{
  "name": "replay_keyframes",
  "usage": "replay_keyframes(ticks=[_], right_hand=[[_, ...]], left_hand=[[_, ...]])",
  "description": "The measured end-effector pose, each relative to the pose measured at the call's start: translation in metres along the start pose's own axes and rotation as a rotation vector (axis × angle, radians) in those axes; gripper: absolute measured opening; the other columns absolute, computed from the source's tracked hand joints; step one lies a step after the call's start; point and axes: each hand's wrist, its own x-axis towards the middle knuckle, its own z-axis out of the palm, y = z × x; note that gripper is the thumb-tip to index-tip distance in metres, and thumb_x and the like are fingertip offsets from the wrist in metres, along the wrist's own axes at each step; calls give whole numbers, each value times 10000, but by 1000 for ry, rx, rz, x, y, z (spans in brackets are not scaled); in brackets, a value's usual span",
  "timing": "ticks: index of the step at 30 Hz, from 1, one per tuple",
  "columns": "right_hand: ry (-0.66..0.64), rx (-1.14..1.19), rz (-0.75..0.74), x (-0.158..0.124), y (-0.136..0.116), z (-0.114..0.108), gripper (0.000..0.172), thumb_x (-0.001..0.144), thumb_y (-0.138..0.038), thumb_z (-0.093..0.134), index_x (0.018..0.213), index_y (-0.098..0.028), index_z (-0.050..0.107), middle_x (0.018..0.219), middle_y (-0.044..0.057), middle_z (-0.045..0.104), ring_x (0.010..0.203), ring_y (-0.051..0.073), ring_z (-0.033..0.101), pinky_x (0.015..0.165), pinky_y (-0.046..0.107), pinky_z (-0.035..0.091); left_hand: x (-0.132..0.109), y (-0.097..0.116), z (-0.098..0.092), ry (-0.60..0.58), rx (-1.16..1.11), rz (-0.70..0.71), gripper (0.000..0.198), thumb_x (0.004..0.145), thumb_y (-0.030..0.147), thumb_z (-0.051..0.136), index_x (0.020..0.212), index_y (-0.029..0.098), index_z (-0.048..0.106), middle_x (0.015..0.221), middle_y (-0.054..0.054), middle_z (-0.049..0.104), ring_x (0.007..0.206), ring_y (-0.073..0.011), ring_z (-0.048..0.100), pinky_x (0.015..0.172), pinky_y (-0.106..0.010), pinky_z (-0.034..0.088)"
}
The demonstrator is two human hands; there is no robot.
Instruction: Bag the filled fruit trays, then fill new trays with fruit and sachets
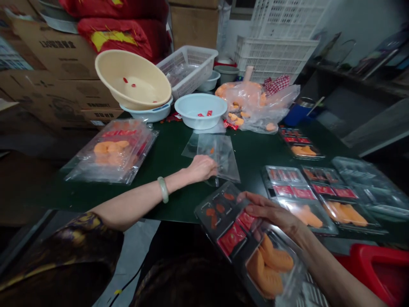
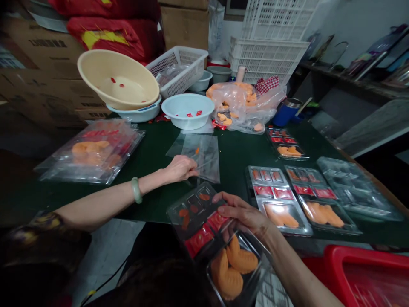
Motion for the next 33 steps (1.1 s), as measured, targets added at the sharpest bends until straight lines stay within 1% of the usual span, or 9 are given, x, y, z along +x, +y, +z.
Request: replay_keyframes(ticks=[5, 12, 16, 19, 22, 25, 28, 30, 33], right_hand=[[-36, 39, -37, 12, -2, -1, 428, 735, -357, 645, 1036, -218, 375, 621, -38, 629, 457, 150, 629, 381, 178, 433], [168, 67, -9, -5, -2, -11, 488, 739, -289, 658, 1126, -229, 368, 710, -30, 630, 449, 136, 625, 391, 195, 466], [182, 17, 4, -10, -6, -9, 626, 736, -280, 655, 1260, -222, 317, 776, -7, 648, 458, 139, 634, 401, 203, 479], [116, -3, -8, -12, -8, -6, 624, 748, -295, 642, 1269, -190, 315, 690, -12, 647, 455, 146, 631, 413, 210, 490], [51, -22, -4, -16, -6, -7, 581, 761, -308, 633, 1244, -185, 334, 635, -9, 645, 461, 153, 633, 409, 201, 485], [32, -33, 10, -21, 4, -13, 547, 768, -306, 632, 1222, -196, 349, 713, 14, 662, 469, 154, 640, 387, 190, 467], [16, -16, 6, -26, 17, -21, 536, 775, -304, 630, 1216, -202, 343, 762, 27, 665, 481, 161, 648, 375, 181, 450], [23, 3, 14, -29, 21, -25, 531, 786, -303, 620, 1224, -218, 333, 808, 35, 669, 493, 161, 654, 384, 182, 455], [19, 22, 1, -33, 22, -25, 503, 797, -285, 608, 1219, -223, 340, 834, 39, 668, 496, 158, 654, 396, 190, 465]], left_hand=[[5, 1, 8, -12, -214, 118, 385, 822, 415, 533, 537, 157, 510, 530, 7, 486, 529, -106, 439, 514, -243, 239], [11, -2, 8, -141, -432, 226, 423, 907, 372, 335, 564, 155, 457, 528, 28, 403, 486, -80, 345, 514, -226, 258], [18, 0, -1, -122, -351, 279, 253, 853, 200, 355, 631, 151, 466, 656, -1, 483, 562, -90, 403, 562, -223, 310], [20, 2, -5, -75, -204, 237, 176, 784, 119, 392, 637, 143, 484, 731, -34, 527, 624, -109, 445, 607, -238, 341], [11, 12, -4, -77, -129, 172, 176, 827, 233, 424, 736, 135, 538, 824, -61, 557, 718, -145, 502, 647, -257, 381], [-3, 32, 2, -102, -19, 73, 330, 787, 411, 515, 893, 105, 576, 955, -125, 557, 852, -234, 529, 682, -319, 426], [-10, 52, 10, -167, 110, 8, 240, 739, 222, 555, 903, 56, 611, 988, -194, 563, 890, -297, 538, 688, -373, 438], [-8, 57, 14, -200, 126, 13, 157, 701, 87, 533, 818, 63, 634, 941, -190, 591, 862, -280, 559, 689, -361, 434], [-4, 54, 13, -184, 98, 9, 123, 707, 67, 522, 732, 103, 636, 855, -138, 630, 811, -237, 584, 664, -314, 423]])
